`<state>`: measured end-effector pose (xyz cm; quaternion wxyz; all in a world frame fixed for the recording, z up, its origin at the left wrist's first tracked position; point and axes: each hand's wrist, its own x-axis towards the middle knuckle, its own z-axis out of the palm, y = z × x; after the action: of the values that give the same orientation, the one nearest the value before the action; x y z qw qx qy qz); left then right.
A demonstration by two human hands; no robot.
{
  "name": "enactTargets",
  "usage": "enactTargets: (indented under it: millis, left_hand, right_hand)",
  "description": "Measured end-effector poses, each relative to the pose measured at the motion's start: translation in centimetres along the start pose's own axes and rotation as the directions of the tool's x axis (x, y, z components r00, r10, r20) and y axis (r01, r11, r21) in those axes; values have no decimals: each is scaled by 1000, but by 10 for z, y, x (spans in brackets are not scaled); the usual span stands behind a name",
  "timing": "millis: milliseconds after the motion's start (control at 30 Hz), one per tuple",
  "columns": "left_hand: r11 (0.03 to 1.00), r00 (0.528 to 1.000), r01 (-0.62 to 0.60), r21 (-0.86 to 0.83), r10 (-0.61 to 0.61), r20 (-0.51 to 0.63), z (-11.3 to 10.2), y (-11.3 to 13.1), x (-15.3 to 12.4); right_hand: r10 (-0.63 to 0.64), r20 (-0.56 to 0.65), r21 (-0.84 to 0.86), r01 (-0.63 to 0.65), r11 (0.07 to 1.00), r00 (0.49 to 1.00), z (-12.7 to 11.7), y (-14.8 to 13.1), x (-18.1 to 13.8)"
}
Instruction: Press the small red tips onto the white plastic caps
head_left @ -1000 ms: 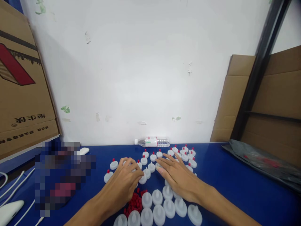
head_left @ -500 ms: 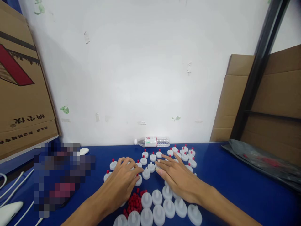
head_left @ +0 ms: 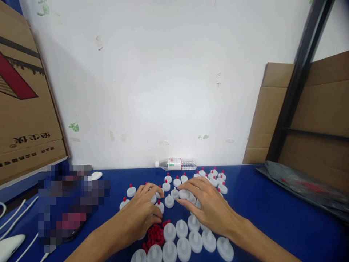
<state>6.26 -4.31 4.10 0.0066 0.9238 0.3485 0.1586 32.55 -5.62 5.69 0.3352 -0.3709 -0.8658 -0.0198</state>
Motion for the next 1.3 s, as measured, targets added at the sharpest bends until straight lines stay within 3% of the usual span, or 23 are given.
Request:
enactTargets:
  millis: [467,600,700,800,1033,1300]
  left_hand:
    - [1000,999,-9,-11,9,-38,2,2,4]
    - [997,977,-30,-75,14,-212,-6,11,4]
    - [988,929,-73,-133,19,-370,-6,14,5]
    - [981,890,-96,-169,9,-456,0,14,5]
    - [974,884,-129,-187,28,-466,15,8,7]
    - [977,870,-203,-73,145,-470,5,16,13]
  right_hand:
    - [-37,52,64,34,997,998,5,1,-4]
    - [1,64,100,-8,995,998,8,2,-6]
    - [-65,61,123,57,991,996,6,-2,-6]
    - [-115,63,132,106,986,991,2,-6,-5]
    - [-242,17,131,237,963,970,0,-9,-3]
    - [-258,-51,169,263,950,965,10,-6,-6]
